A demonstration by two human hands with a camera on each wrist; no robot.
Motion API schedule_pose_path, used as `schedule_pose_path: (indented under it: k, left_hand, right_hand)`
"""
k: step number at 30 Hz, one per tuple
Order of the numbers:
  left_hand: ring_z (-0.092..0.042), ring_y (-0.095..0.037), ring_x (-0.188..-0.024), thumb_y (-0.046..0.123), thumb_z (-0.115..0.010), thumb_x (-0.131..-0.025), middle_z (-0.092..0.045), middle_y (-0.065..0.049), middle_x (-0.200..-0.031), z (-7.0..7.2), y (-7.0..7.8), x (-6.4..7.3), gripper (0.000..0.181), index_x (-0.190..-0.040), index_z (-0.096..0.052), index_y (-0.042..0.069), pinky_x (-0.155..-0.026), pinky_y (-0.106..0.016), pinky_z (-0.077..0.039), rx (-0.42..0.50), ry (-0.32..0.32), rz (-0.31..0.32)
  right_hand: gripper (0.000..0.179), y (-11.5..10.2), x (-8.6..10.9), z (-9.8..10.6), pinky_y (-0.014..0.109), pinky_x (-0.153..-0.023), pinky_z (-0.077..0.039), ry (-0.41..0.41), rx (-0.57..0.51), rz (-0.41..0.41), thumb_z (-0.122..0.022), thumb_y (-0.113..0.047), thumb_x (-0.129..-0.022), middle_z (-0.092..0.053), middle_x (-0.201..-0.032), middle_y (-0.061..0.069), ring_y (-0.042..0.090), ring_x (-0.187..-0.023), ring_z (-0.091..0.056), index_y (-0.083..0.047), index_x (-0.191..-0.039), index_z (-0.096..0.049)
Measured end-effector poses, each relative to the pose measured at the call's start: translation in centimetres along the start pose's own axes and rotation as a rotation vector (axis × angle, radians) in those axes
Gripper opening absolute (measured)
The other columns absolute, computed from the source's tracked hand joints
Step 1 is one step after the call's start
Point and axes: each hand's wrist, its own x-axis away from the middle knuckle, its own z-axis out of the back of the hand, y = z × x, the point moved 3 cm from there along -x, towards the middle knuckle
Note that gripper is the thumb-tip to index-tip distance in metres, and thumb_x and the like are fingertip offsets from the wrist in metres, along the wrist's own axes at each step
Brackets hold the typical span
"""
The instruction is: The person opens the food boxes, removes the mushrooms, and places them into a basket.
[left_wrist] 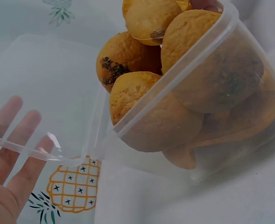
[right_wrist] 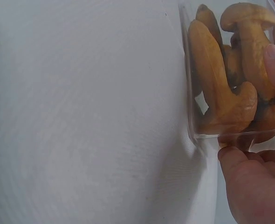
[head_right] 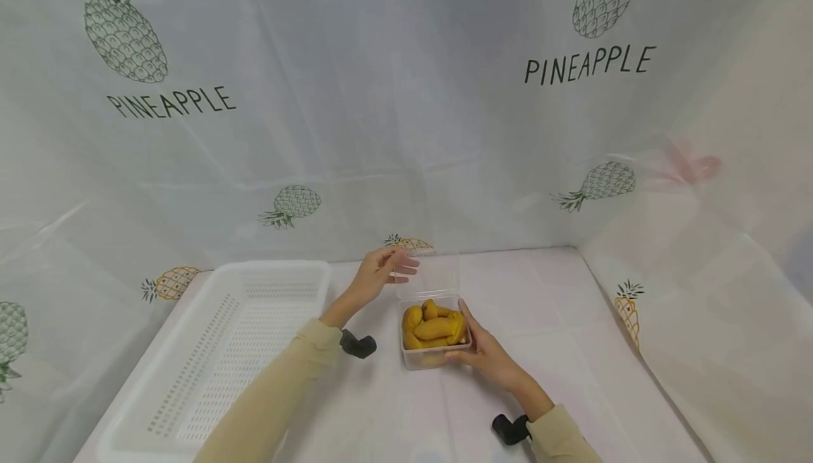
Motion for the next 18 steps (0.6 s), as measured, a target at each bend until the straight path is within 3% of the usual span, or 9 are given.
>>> schedule_pose_path:
  k: [8,13,18]
  left_hand:
    - [-0.065,-0.048,-0.103,0.018,-0.038,-0.11,-0.066,-0.03,-0.116,0.3,-1.3,0.3,0.037,-0.137,-0.051,-0.005,-0.084,-0.061,-0.052,0.058,0.04,0.058]
    - [-0.068,-0.04,-0.102,0.023,-0.041,-0.109,-0.068,-0.024,-0.117,0.6,-1.9,0.6,0.039,-0.139,-0.051,0.0,-0.081,-0.052,-0.056,0.059,0.061,0.101]
    - [-0.068,-0.04,-0.103,0.022,-0.042,-0.109,-0.066,-0.025,-0.12,0.8,-2.3,0.7,0.042,-0.142,-0.045,-0.002,-0.08,-0.051,-0.057,0.091,0.043,0.127]
  right_hand:
    - [0.102,0.1,0.0,-0.1,0.063,-0.111,-0.025,-0.003,-0.008,0.007,-0.076,-0.023,-0.09,-0.007,-0.163,0.021,0.041,-0.148,-0.01,-0.01,-0.161,-0.004]
    - [0.101,0.2,0.0,-0.1,0.063,-0.111,-0.025,-0.002,-0.006,0.013,-0.075,-0.023,-0.091,-0.007,-0.163,0.021,0.041,-0.148,-0.01,-0.011,-0.161,-0.004]
    - [0.1,0.3,0.0,0.0,0.064,-0.111,-0.019,-0.001,-0.015,0.032,-0.075,-0.022,-0.091,-0.007,-0.163,0.023,0.044,-0.147,-0.006,-0.011,-0.161,-0.004]
